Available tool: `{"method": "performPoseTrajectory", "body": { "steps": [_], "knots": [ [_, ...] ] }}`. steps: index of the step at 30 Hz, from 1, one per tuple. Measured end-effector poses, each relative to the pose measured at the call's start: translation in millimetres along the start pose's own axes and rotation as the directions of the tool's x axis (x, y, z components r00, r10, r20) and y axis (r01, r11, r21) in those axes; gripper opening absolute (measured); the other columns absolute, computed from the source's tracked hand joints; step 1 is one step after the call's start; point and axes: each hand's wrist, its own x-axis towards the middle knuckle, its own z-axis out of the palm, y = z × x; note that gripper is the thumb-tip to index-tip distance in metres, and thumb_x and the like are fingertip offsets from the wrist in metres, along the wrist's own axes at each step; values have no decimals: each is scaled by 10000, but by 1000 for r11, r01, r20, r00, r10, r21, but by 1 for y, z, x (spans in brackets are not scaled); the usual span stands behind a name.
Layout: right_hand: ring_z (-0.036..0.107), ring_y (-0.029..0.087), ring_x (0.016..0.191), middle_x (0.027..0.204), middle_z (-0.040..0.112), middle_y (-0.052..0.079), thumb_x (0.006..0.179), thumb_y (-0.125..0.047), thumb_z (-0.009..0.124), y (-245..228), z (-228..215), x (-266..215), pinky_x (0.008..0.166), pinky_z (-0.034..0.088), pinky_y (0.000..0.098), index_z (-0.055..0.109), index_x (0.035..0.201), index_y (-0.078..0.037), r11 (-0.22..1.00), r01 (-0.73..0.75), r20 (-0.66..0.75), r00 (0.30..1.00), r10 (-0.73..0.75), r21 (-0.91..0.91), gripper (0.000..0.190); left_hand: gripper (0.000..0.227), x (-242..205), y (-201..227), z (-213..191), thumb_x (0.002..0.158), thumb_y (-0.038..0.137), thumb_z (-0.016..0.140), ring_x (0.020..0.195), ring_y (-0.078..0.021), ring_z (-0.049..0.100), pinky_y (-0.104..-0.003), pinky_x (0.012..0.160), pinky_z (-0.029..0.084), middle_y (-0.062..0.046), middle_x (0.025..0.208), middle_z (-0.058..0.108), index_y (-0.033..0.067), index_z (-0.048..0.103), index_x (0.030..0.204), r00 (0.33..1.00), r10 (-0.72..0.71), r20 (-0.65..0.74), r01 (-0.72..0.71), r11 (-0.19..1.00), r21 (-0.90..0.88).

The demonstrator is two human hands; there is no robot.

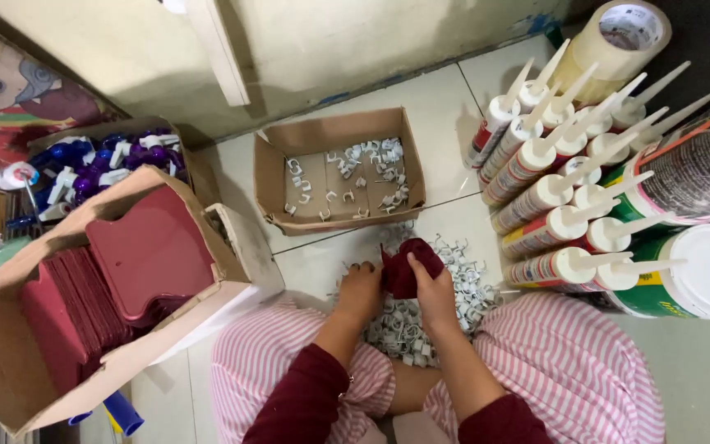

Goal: The person sits on the floor and repeatedly picks up small white plastic clips from a pile, attaches them to a red fabric piece, and places the assembled items into a cardboard box. The person handles the clips and fabric by hand throughout the process.

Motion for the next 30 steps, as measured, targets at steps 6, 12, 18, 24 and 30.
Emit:
{"method": "performPoseTrajectory", "body": {
  "steps": [6,12,18,24,30],
  "knots": [
    [429,260,1120,1172,494,174,849,-268,558,14,-3,3,975,303,432,477,1180,-5,1000,7,-41,999,-7,-5,431,223,-12,3,-34,734,60,556,818,-299,588,-410,714,482,-160,837,602,36,617,947,997,-78,30,83,961,-265],
    [381,308,1171,1228,435,229,860,-268,536,27,-11,-4,1002,268,447,412,1223,44,1000,3,-108,994,-5,-13,495,246,-23,2,-31,730,71,576,897,-309,580,-406,781,476,-153,872,597,49,610,973,987,-141,77,161,877,-454],
    [536,188,621,757,599,128,784,-210,568,61,-26,-5,541,412,245,589,926,66,994,93,-186,977,-101,-52,311,260,-25,-10,-5,641,124,616,659,-174,592,-260,647,486,-50,777,655,91,665,895,946,-315,-78,165,673,-721],
    [598,194,827,955,643,134,776,-232,547,68,-28,-10,717,446,243,565,1069,42,967,144,-5,989,-148,-210,401,233,-68,28,-50,697,63,608,500,-87,465,-200,480,406,-19,701,644,136,700,899,946,-318,-58,92,437,-895],
    [624,175,672,801,672,97,714,-195,615,71,-29,-24,590,483,236,607,980,-37,845,278,227,955,-192,-457,310,402,-96,42,-28,721,-34,460,971,-200,583,-248,821,464,-110,1067,589,51,501,1112,964,-218,-149,-78,302,-950]
  ]
}}
